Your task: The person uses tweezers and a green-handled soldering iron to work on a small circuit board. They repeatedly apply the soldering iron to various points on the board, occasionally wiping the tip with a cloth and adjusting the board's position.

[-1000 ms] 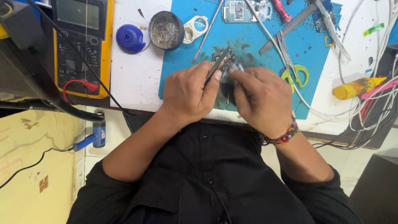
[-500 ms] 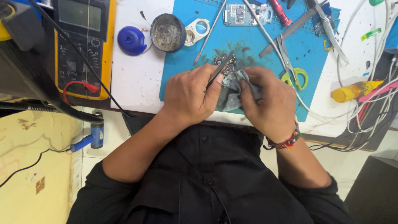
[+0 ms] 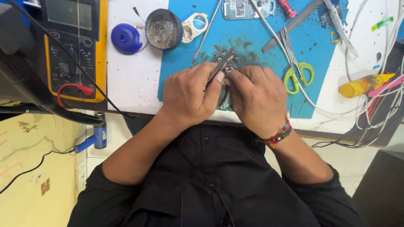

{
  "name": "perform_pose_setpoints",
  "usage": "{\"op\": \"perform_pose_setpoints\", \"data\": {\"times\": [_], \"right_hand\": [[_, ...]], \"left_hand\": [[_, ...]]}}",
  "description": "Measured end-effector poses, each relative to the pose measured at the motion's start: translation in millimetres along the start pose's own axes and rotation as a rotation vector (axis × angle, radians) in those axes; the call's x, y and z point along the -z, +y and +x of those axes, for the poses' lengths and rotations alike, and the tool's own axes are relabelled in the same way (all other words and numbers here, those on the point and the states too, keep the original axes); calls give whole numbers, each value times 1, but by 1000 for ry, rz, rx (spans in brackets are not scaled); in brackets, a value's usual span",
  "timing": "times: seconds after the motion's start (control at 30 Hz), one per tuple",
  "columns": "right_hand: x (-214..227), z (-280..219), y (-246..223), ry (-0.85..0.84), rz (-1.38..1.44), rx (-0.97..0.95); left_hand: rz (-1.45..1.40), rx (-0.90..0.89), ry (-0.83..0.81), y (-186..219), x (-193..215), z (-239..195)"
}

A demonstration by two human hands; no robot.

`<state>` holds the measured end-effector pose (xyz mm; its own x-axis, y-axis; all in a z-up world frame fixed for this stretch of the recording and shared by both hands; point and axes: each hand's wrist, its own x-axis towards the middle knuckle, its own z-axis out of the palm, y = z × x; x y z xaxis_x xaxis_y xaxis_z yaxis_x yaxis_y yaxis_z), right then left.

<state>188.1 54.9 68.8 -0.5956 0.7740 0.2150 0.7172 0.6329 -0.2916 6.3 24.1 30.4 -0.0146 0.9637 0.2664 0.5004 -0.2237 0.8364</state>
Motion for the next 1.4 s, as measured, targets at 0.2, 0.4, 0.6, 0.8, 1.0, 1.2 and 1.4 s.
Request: {"op": "perform_pose_setpoints", "data": {"times": [0.2,0.4,0.6,0.8,1.0,1.2,1.4], "right_hand": [[2,8,-4,-36,-2,-27],[3,10,-7,-85,-25,-42],[-1,3,-6,-84,2,-63],[0,4,-4,-57,30,-55],[-1,8,-3,-40,4,-49],[0,10,-5,-13,4,-68],[1,7,-5,-45,-2,-70]], "left_hand": [[16,3,-8,2,3,2],[18,16,-10,2,2,-2],[18,30,-22,0,0,-3],[37,8,-6,0,-1,1],[41,-9,-4,-1,-2,3],[35,-20,9,1,0,3],[29,-13,2,2,0,0]]}}
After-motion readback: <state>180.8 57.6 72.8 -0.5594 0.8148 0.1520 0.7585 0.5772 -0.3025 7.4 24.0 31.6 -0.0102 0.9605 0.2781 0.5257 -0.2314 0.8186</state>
